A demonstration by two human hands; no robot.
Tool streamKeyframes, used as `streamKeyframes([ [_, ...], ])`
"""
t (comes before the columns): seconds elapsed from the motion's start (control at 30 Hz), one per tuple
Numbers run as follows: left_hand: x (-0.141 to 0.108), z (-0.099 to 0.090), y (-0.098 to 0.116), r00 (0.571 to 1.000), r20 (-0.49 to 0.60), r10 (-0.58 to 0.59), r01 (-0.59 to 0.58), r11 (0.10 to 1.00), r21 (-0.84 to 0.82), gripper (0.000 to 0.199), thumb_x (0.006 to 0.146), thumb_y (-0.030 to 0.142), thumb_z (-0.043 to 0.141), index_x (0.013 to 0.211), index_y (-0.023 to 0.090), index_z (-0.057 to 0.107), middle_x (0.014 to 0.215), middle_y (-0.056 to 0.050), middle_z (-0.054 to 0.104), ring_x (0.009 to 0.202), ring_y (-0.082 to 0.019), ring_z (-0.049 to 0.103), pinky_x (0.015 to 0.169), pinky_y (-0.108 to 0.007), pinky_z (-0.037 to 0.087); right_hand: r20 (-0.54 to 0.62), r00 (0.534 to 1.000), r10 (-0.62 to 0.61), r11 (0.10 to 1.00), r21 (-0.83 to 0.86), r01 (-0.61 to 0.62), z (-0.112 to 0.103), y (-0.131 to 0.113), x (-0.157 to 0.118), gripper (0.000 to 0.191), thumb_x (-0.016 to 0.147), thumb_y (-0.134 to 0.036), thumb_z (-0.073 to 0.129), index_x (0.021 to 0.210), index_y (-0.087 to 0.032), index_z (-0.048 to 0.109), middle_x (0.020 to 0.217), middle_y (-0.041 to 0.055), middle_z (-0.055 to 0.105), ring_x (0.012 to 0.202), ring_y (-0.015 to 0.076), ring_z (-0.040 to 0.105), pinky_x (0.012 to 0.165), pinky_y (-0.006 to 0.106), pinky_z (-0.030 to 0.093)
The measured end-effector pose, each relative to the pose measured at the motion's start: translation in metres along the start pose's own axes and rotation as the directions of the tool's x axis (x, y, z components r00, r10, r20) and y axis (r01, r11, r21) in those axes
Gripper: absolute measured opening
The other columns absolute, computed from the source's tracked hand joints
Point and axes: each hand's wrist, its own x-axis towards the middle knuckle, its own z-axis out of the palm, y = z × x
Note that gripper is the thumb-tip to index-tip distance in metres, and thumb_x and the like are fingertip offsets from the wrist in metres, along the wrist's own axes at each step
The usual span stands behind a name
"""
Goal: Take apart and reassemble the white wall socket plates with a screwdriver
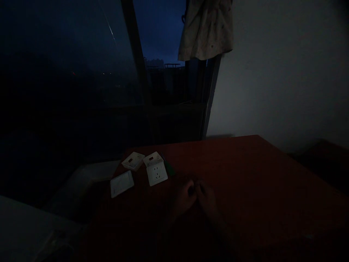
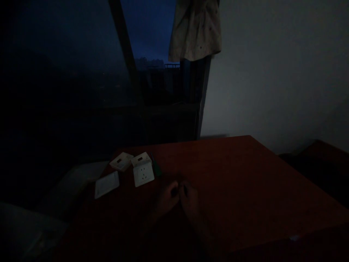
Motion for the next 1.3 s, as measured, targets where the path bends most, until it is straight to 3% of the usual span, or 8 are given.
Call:
streamKeyframes([
  [0.47,0.001,0.004,-0.013,1.0,-0.001,0.012,-0.012,0.999,-0.031,0.007,0.079,0.024,0.049,0.075,0.02,0.045,0.071,0.005,0.047,0.068,-0.013,0.045,0.063,-0.023,0.037,-0.009,1.0,0.007,1.0,-0.002,-0.007,0.001,0.0,-0.001,0.028,0.089,-0.031,0.04,0.076,-0.019,0.062,0.072,0.0032,0.066,0.067,0.0166,0.062,0.062,0.025,0.046],
  [1.3,-0.001,0.0,-0.006,1.0,0.004,-0.014,0.014,1.0,-0.02,0.007,0.081,0.024,0.049,0.076,0.02,0.046,0.071,0.005,0.048,0.068,-0.012,0.046,0.063,-0.022,0.037,0.003,1.0,-0.006,1.0,0.029,0.006,0.003,0.005,-0.001,0.031,0.09,-0.035,0.04,0.078,-0.019,0.063,0.075,0.0047,0.068,0.069,0.0177,0.064,0.063,0.025,0.047],
])
